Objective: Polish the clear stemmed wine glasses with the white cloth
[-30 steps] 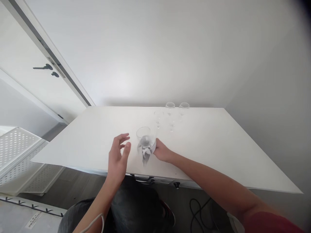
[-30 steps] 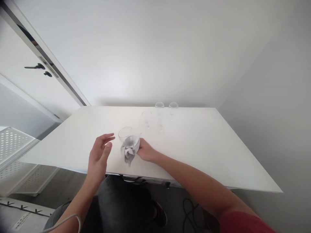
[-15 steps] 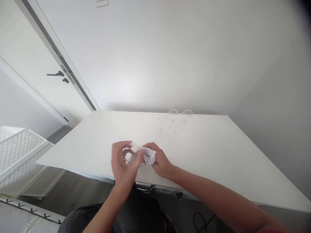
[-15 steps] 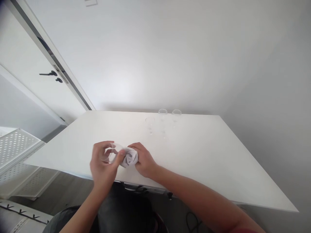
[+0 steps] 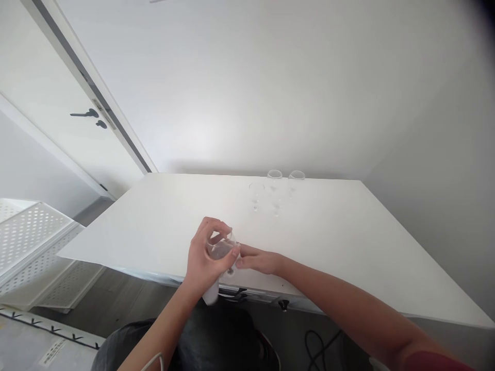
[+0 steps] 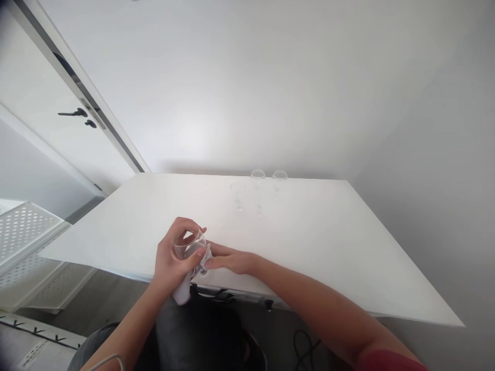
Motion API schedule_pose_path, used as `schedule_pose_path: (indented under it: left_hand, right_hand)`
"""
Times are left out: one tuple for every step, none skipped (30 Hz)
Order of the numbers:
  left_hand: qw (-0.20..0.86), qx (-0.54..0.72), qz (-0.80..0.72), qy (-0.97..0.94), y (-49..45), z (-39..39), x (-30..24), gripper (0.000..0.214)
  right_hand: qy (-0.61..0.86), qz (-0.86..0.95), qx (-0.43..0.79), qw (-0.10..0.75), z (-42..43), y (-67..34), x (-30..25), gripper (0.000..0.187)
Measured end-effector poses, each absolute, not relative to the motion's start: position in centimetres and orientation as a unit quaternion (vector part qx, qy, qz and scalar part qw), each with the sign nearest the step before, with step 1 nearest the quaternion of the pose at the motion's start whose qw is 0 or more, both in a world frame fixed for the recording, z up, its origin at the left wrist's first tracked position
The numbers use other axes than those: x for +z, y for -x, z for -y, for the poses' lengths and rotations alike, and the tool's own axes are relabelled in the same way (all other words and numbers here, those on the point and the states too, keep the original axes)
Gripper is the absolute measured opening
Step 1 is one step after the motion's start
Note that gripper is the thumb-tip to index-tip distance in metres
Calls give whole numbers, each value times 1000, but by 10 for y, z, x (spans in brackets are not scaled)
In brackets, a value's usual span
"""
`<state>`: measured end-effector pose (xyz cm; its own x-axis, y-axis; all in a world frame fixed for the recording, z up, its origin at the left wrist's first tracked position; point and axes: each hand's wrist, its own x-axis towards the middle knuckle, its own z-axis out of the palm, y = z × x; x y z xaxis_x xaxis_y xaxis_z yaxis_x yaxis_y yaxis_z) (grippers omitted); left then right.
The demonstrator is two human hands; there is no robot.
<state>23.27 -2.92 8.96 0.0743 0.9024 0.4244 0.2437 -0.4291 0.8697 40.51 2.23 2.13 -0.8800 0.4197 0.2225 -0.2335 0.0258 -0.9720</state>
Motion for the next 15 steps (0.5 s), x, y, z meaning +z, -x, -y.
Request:
schedule_pose_path:
  left_hand:
    - [345, 520, -411, -665, -229, 28, 91, 21]
    - [374, 513, -391, -667, -225, 26, 92, 21]
    - [394, 508, -377, -666, -222, 26, 92, 21]
    - [407, 507, -369, -664, -219, 25, 92, 22]
    - [414, 507, -367, -661, -218, 26, 92, 23]
    - [420, 509, -364, -657, -217, 26, 91, 23]
    - [426, 513, -359, -653, -216, 26, 90, 23]
    - [432, 517, -352, -650, -216, 27, 90, 23]
    - [435, 520, -344, -649, -216, 28, 89, 24]
    - [436, 522, -335, -652, -216, 28, 90, 27]
    - [435, 519, -325, -660, -216, 28, 90, 31]
    - [435, 512, -315, -671, -215, 29, 91, 36]
    - [435, 500, -303, -685, -215, 29, 93, 41]
    - [432, 489, -295, -698, -216, 30, 94, 43]
    - [420, 488, -295, -706, -217, 30, 94, 44]
  right_hand:
    - [65, 649, 724, 225, -22, -406, 22, 46]
    - [64, 633, 743, 210, -23, -406, 22, 50]
    - [61, 631, 749, 192, -23, -405, 23, 51]
    - [52, 640, 745, 181, -23, -403, 23, 50]
    - [42, 654, 733, 184, -23, -401, 24, 49]
    - [33, 668, 715, 201, -24, -399, 24, 47]
    - [27, 681, 696, 226, -24, -397, 24, 45]
    - [23, 690, 679, 249, -25, -396, 25, 43]
    - [20, 695, 671, 257, -25, -395, 25, 43]
    - [18, 696, 673, 249, -26, -395, 26, 44]
    - [9, 694, 685, 222, -27, -396, 27, 45]
    - [-11, 690, 702, 178, -27, -397, 28, 47]
    - [-36, 686, 715, 130, -28, -399, 29, 49]
    - [-54, 686, 719, 93, -28, -400, 30, 50]
    - [-54, 694, 713, 82, -28, -401, 30, 49]
